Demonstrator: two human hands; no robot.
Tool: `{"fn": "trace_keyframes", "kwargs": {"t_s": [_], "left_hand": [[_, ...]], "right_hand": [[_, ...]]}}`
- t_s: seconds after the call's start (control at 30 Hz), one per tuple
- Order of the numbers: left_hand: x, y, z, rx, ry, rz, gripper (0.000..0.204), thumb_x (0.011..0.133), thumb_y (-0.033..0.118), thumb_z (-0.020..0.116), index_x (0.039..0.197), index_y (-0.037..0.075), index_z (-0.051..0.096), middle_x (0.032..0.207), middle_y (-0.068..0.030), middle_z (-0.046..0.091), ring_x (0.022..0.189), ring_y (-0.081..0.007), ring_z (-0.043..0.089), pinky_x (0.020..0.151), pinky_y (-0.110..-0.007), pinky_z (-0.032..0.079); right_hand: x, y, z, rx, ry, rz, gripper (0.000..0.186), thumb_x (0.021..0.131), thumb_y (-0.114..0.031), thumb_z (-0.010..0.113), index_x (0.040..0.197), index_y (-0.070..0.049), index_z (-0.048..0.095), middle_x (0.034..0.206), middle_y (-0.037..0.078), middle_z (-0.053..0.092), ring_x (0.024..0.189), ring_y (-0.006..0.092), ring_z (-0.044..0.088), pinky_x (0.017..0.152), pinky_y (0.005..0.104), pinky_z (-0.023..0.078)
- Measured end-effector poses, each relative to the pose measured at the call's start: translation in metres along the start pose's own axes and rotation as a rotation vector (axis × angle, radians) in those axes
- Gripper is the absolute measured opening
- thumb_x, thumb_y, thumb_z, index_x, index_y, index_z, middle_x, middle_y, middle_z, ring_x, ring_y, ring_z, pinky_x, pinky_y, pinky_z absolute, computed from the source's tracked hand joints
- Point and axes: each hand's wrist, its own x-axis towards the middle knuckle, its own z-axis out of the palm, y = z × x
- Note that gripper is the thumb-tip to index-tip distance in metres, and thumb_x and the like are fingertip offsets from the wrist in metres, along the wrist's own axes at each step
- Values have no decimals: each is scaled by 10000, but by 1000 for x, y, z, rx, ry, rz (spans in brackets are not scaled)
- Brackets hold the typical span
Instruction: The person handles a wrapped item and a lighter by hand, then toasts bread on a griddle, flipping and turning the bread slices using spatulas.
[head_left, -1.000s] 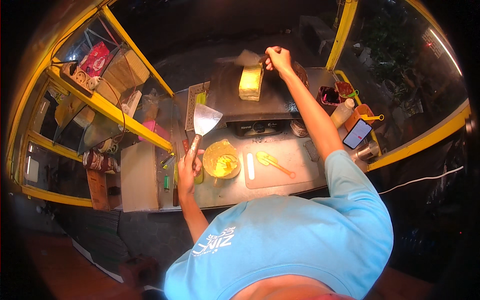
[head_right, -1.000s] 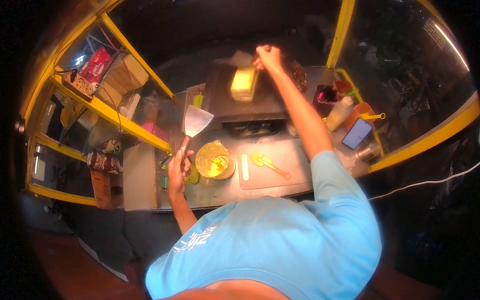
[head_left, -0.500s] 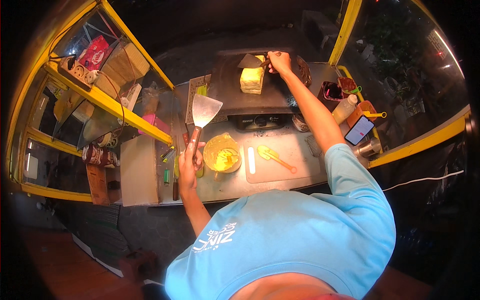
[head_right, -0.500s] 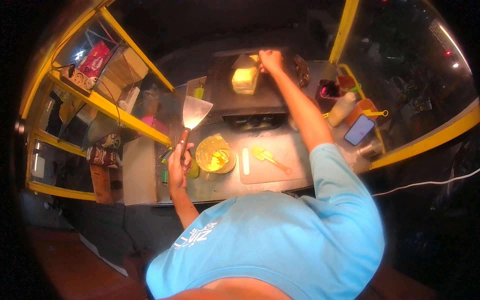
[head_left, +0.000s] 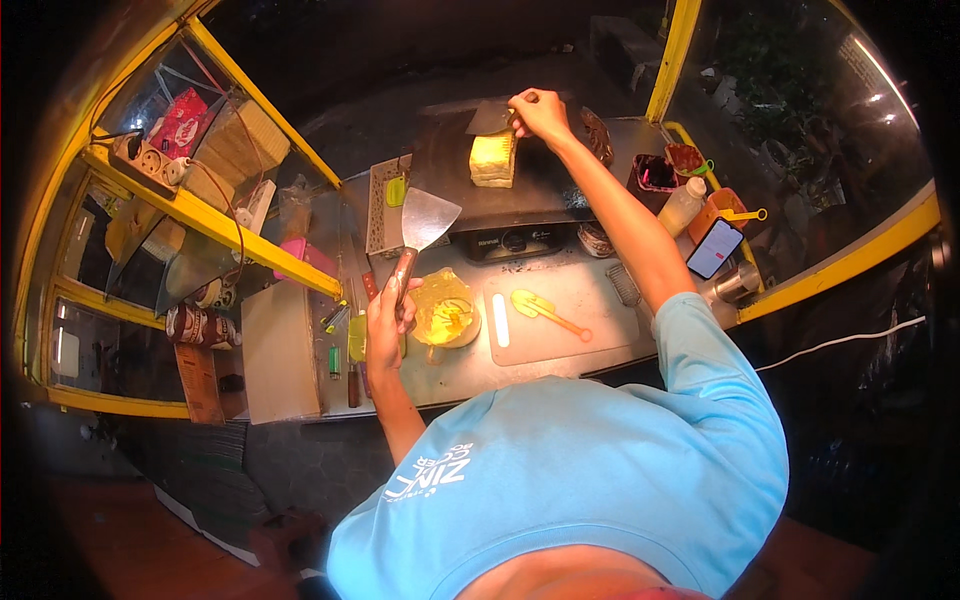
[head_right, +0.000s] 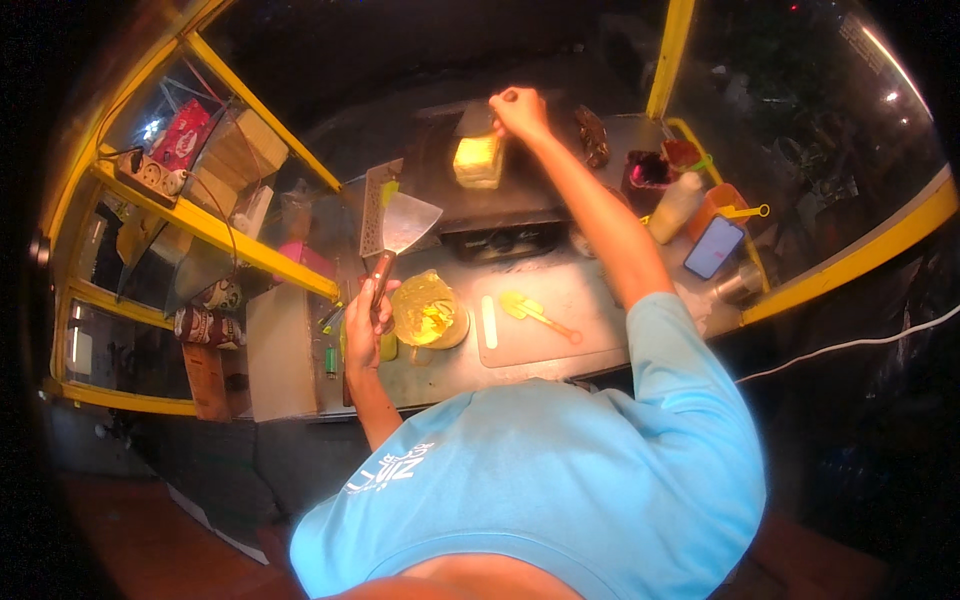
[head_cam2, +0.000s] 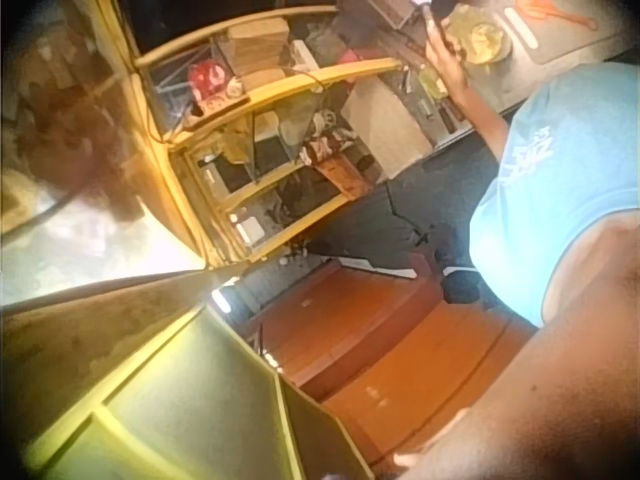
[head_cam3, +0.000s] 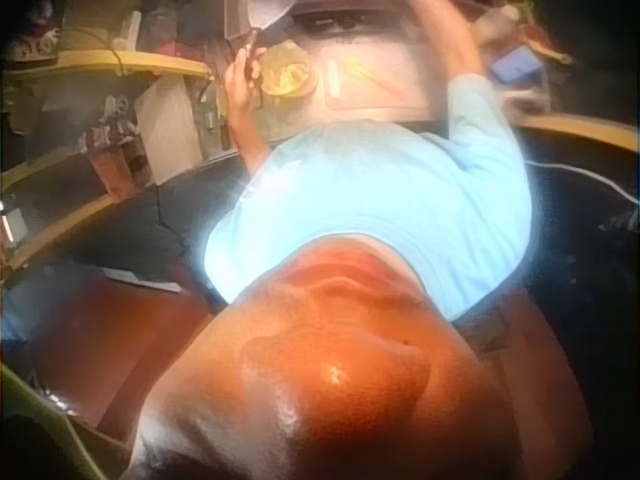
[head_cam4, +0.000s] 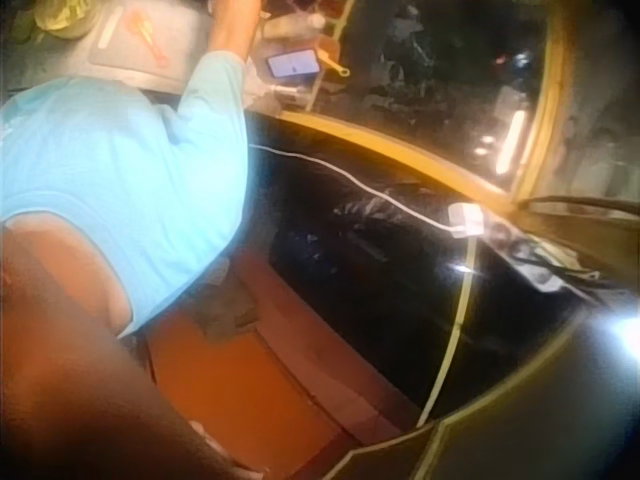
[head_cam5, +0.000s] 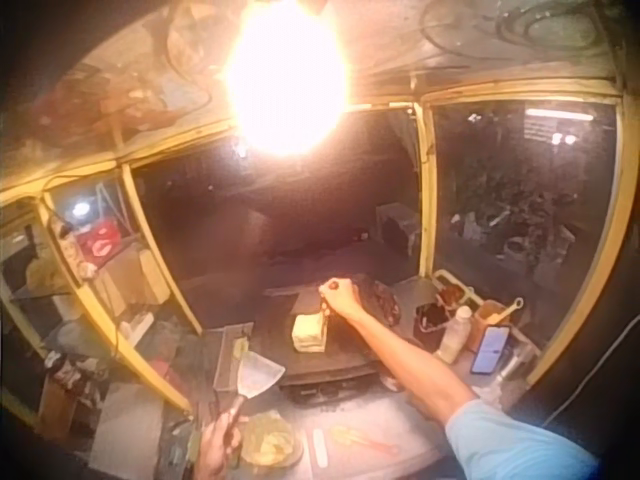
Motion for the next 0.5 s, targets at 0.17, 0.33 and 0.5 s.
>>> {"fn": "trace_keyframes", "kwargs": {"t_s": [0.17, 0.33, 0.5], "left_hand": [[17, 5, 3, 25, -18, 31, 484, 1043, 391, 452, 1126, -49, 636, 602, 46, 448, 486, -14, 344, 451, -185, 251], [50, 13, -3, 174, 0, 54, 463, 1033, 398, 473, 1119, -22, 650, 613, 58, 471, 487, -8, 358, 450, -179, 260], [105, 17, 18, 328, 9, 38, 446, 1000, 433, 533, 1065, 12, 665, 633, 65, 507, 496, -15, 384, 460, -192, 277]], "right_hand": [[-24, -25, -53, 20, 39, -27, 210, 892, -231, 658, 950, -36, 713, 676, 60, 687, 511, 113, 635, 485, 246, 504], [-48, -23, -84, -126, 50, 11, 220, 886, -241, 664, 932, -30, 705, 650, 58, 674, 495, 109, 625, 478, 247, 498], [-51, 3, -90, -85, 47, 36, 221, 877, -236, 676, 908, -18, 698, 632, 67, 666, 478, 112, 616, 472, 248, 499]]}}
